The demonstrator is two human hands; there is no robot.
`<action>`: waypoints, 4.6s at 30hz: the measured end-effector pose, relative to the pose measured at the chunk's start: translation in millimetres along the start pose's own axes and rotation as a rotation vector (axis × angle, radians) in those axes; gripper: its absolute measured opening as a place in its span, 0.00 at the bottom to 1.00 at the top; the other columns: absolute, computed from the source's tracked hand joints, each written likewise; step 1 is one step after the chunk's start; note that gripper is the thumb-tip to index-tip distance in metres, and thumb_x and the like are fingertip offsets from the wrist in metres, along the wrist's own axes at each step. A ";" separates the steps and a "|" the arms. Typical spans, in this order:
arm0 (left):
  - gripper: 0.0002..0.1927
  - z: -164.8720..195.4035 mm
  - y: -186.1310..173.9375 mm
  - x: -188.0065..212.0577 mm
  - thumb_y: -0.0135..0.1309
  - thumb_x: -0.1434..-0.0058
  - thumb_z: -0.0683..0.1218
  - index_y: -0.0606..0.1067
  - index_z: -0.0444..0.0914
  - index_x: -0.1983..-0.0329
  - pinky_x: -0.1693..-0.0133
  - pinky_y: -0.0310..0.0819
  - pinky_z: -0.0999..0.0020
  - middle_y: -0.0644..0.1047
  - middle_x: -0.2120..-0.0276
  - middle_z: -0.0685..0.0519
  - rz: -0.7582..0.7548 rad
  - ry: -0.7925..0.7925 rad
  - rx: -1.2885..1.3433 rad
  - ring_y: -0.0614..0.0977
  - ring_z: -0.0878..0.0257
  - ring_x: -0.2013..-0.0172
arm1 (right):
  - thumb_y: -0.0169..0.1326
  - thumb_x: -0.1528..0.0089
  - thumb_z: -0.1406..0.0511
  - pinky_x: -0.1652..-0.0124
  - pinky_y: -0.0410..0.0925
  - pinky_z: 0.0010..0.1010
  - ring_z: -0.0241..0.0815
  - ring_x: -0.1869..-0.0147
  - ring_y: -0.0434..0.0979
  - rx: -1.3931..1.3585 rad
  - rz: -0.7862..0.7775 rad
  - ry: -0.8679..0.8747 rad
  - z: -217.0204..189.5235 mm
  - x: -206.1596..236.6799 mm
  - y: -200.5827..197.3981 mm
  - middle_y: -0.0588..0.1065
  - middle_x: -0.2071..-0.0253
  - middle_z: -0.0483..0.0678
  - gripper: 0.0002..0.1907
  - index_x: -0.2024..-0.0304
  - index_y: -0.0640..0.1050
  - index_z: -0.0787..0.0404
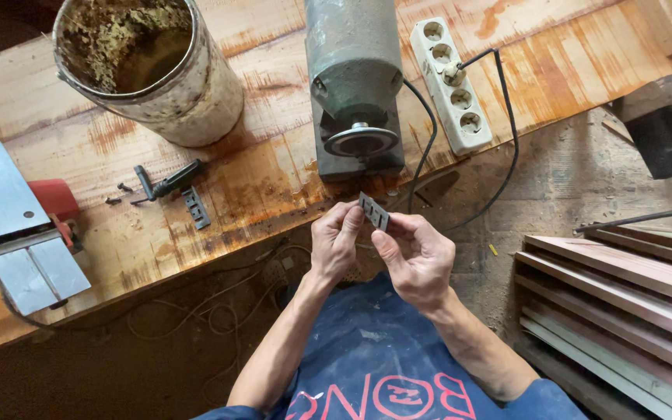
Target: The person repeatedly presses small metal brackets against a bench grinder wheel to smooth their edges. They rotate and reposition each piece to grind different sides, then briefly inspect the result before continuing with the next piece.
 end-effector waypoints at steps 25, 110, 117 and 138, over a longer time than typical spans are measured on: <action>0.08 3.0 -24.0 -35.9 0.57 0.30 0.47 0.81 0.39 0.55 0.34 0.61 0.49 0.82 0.48 0.50 0.241 0.375 -0.429 0.72 0.48 0.36 | 0.52 0.28 0.69 0.58 0.70 0.19 0.30 0.57 0.76 -0.098 -0.006 -0.054 87.9 -52.3 -2.1 0.78 0.57 0.46 0.07 0.50 0.76 0.67; 0.13 10.6 -225.0 -0.1 0.57 0.29 0.49 0.82 0.34 0.52 0.70 0.62 0.80 0.75 0.70 0.59 0.582 -0.023 0.180 0.68 0.74 0.72 | 0.52 0.30 0.60 0.63 0.70 0.41 0.47 0.65 0.78 0.869 -0.545 -0.183 -58.4 -277.8 330.7 0.79 0.69 0.56 0.11 0.49 0.78 0.58; 0.11 -0.8 -266.2 5.3 0.57 0.31 0.46 0.80 0.32 0.54 0.60 0.73 0.79 0.82 0.63 0.57 0.551 0.003 0.195 0.78 0.74 0.63 | 0.51 0.33 0.66 0.59 0.74 0.43 0.53 0.57 0.83 0.959 -0.588 -0.054 -4.6 -292.5 369.1 0.79 0.60 0.59 0.11 0.52 0.79 0.66; 0.19 19.0 -267.1 24.9 0.59 0.33 0.43 0.75 0.28 0.41 0.54 0.76 0.76 0.82 0.53 0.52 0.743 -0.072 0.541 0.81 0.70 0.56 | 0.57 0.33 0.69 0.56 0.78 0.26 0.37 0.57 0.84 -0.206 -0.303 0.354 -15.5 -26.8 299.3 0.81 0.56 0.51 0.15 0.47 0.76 0.73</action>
Point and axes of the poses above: each hand's wrist, its own x-axis away from the middle knuckle, its own y-axis out of the palm, z = x × y, the point moved 4 cm from there along -x, towards the middle knuckle
